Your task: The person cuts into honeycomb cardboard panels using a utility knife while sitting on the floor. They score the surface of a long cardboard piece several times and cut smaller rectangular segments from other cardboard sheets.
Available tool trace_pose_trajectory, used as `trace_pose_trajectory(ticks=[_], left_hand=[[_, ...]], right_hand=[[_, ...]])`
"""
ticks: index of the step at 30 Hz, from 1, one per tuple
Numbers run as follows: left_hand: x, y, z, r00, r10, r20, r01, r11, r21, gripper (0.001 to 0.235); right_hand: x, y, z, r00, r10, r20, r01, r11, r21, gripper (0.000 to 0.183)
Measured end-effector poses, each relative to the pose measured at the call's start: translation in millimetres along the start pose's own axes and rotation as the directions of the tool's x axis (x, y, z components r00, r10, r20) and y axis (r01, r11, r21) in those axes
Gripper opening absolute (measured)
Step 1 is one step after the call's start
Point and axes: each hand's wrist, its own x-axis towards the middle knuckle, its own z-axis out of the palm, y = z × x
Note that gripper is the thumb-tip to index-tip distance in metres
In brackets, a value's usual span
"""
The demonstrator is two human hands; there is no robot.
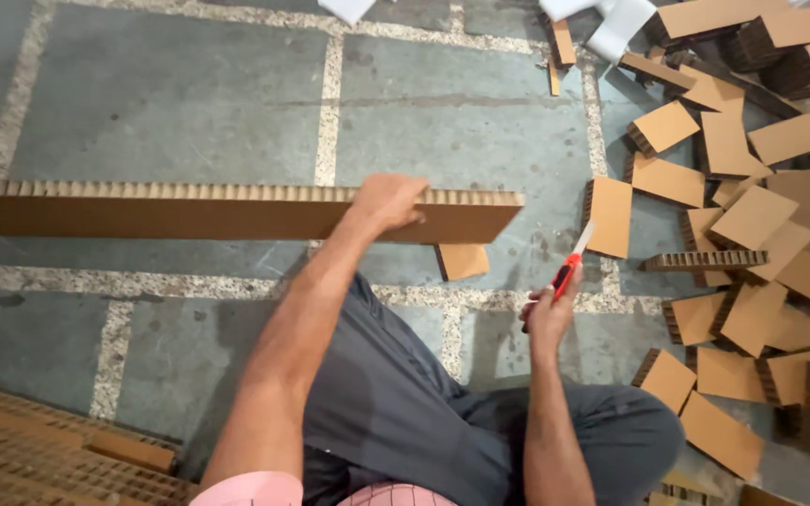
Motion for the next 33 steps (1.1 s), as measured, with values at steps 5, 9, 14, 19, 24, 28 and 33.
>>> trace_pose_trajectory(ticks=[5, 9, 14, 19, 24, 28, 33], left_hand=[[22.6, 20.8, 23.6, 1.000, 0.012, -0.008, -0.012, 1.000, 0.010, 0.045], [21.2, 16.2, 20.4, 0.998, 0.028, -0.060, -0.028, 1.000, 0.002, 0.046], [21.6, 19.5, 13.7, 0.996, 0.014, -0.087, -0.015, 1.000, -0.009, 0.046], [25.6, 16.7, 12.7, 0.997, 0.024, -0.070, -0.023, 1.000, 0.019, 0.046], [27.0, 14.6, 14.2, 0.995, 0.034, -0.096, -0.033, 0.999, 0.016, 0.047], [30.0, 13.9, 13.1, 0.997, 0.029, -0.074, -0.027, 0.999, 0.029, 0.048], [31.0, 6.9, 26.5, 0.994, 0.022, -0.106, -0.023, 1.000, -0.014, 0.046]], right_hand=[[-55.2, -41.7, 30.0, 0.982, -0.151, 0.111, 0.169, 0.968, -0.183, 0.071], [-66.3, -54.8, 54.4, 0.795, -0.542, 0.273, 0.607, 0.709, -0.360, 0.075], [-59.5, -61.3, 77.0, 0.843, -0.413, 0.345, 0.537, 0.682, -0.496, 0.068], [-57.8, -68.3, 89.1, 0.847, -0.405, 0.345, 0.532, 0.666, -0.523, 0.069], [-52.3, -72.0, 93.3, 0.864, -0.360, 0.351, 0.502, 0.664, -0.554, 0.069], [-42.6, -70.4, 98.4, 0.845, -0.398, 0.356, 0.534, 0.638, -0.555, 0.070], [-33.4, -33.7, 100.7, 0.814, -0.439, 0.379, 0.580, 0.638, -0.507, 0.071]])
